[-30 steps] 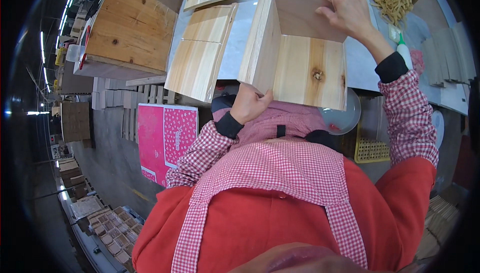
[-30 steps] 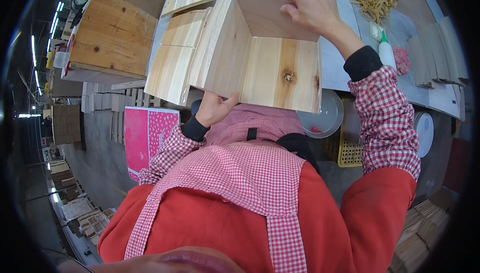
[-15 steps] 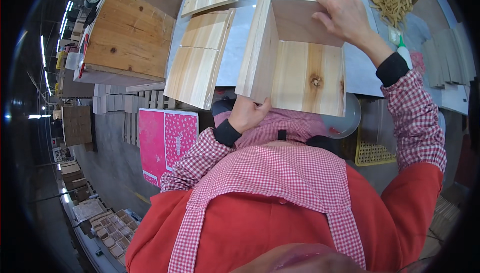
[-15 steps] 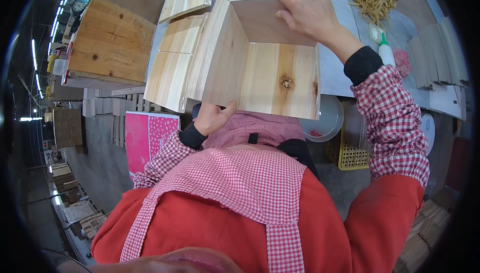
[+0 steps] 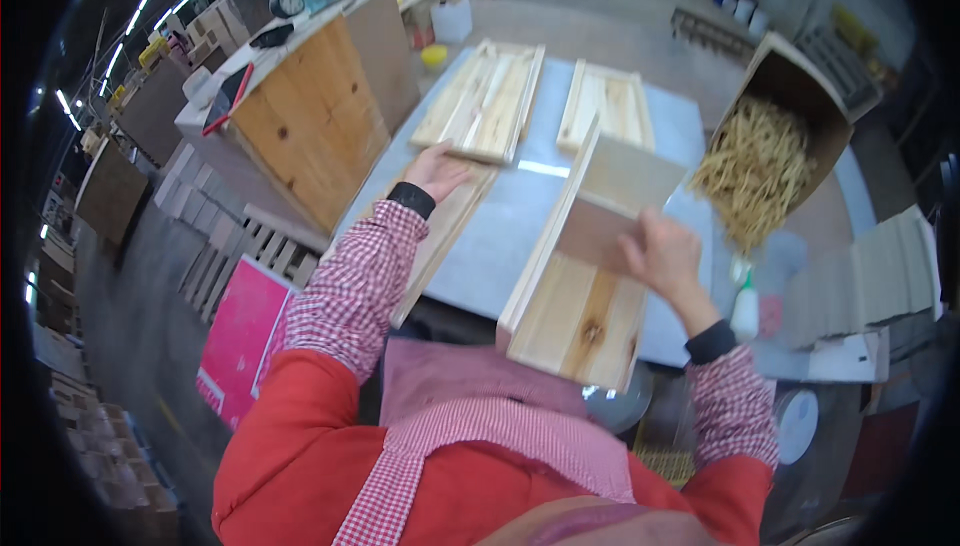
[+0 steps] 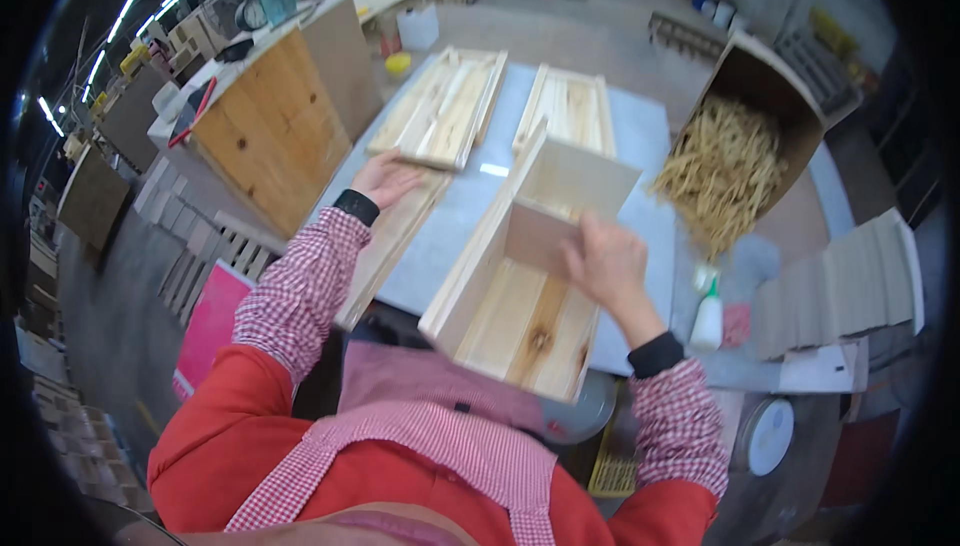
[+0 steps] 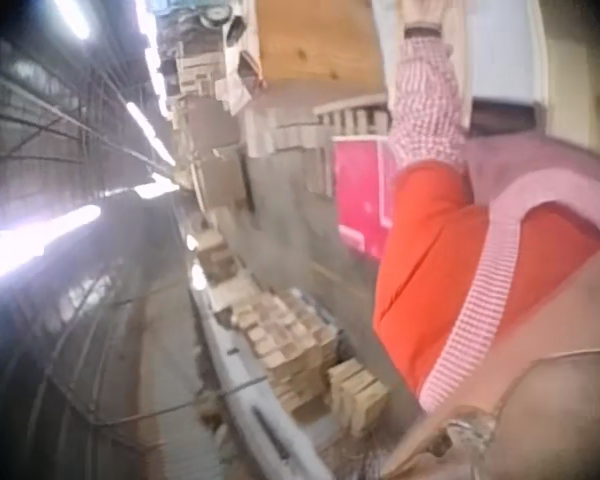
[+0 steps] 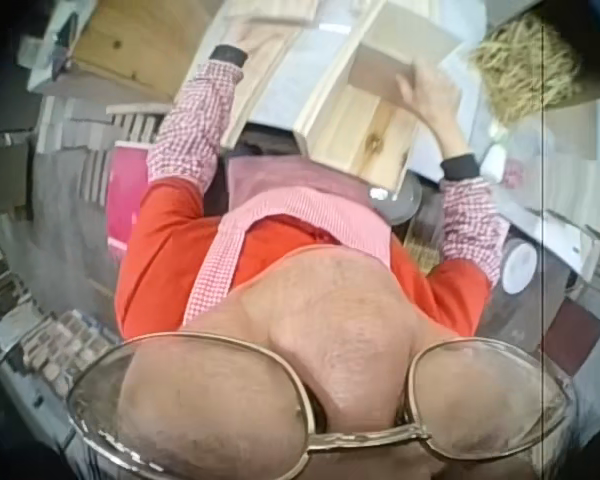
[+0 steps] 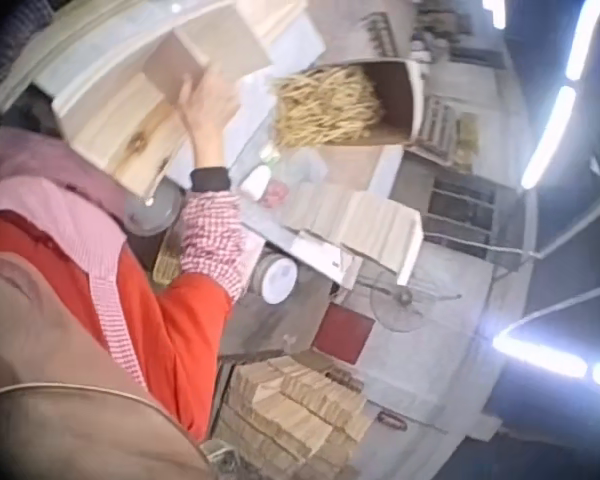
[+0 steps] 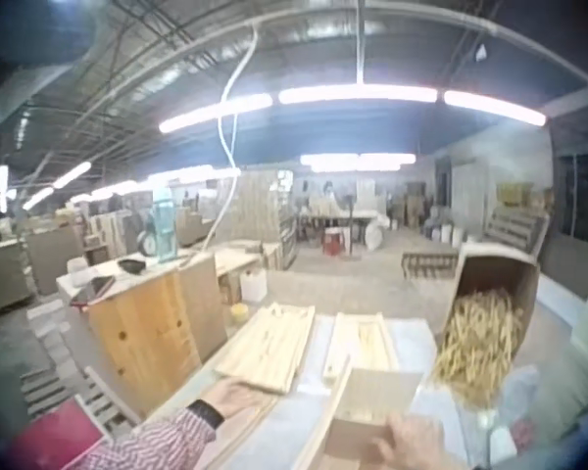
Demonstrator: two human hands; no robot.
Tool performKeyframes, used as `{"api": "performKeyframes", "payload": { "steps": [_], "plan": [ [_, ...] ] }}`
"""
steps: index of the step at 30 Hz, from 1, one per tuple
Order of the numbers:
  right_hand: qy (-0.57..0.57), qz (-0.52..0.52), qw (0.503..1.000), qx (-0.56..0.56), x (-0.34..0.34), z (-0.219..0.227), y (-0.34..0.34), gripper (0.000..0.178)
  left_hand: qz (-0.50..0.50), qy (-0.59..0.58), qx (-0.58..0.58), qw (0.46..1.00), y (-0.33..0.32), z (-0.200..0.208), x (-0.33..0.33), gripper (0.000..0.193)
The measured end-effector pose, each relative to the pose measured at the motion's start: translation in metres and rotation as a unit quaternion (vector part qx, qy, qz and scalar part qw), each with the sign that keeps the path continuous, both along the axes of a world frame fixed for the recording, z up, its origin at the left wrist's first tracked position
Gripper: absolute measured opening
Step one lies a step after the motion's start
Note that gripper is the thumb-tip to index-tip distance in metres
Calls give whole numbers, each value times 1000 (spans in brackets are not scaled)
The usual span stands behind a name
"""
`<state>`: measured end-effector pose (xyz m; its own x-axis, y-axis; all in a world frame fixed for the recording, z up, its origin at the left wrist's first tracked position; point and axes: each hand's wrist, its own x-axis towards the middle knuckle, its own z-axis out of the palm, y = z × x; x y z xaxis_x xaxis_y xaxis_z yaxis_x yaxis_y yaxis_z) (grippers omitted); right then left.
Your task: Assembling wooden crates by applying glue and fitting wooden panels together.
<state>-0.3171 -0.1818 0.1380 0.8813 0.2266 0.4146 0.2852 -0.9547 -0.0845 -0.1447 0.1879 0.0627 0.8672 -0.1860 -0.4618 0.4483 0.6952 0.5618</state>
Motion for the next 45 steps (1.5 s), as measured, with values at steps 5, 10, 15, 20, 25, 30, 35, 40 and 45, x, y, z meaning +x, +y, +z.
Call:
{"api": "performKeyframes", "payload": {
  "steps": [5,10,15,20,25,30,35,40,45],
  "plan": [
    [-20,15,1000,-2,-1,4,6,30,158,12,-56,986,-26,-6,68,49],
    [-29,3,1000,-4,-1,1,7,31,206,144,102,962,-41,7,77,46],
    [-7,6,1000,-17,6,4,8,31,209,47,-86,973,-25,-18,101,39],
    [49,2,998,48,9,8,-1,42,132,-58,-175,974,-38,65,84,32],
    [-78,95,963,239,6,36,22,57,49,-169,-351,920,-31,110,25,32],
    [-120,162,866,458,14,55,87,61,-86,-269,-346,895,-84,157,-69,33],
    [-156,210,693,672,-2,94,127,48,-206,-328,-214,897,-142,173,-153,30],
    [-452,14,753,478,-40,70,65,26,-339,-301,-162,877,-162,179,-187,31],
    [-357,-108,779,504,-141,9,-56,27,-461,-422,242,742,-131,188,-135,35]
  ]
}}
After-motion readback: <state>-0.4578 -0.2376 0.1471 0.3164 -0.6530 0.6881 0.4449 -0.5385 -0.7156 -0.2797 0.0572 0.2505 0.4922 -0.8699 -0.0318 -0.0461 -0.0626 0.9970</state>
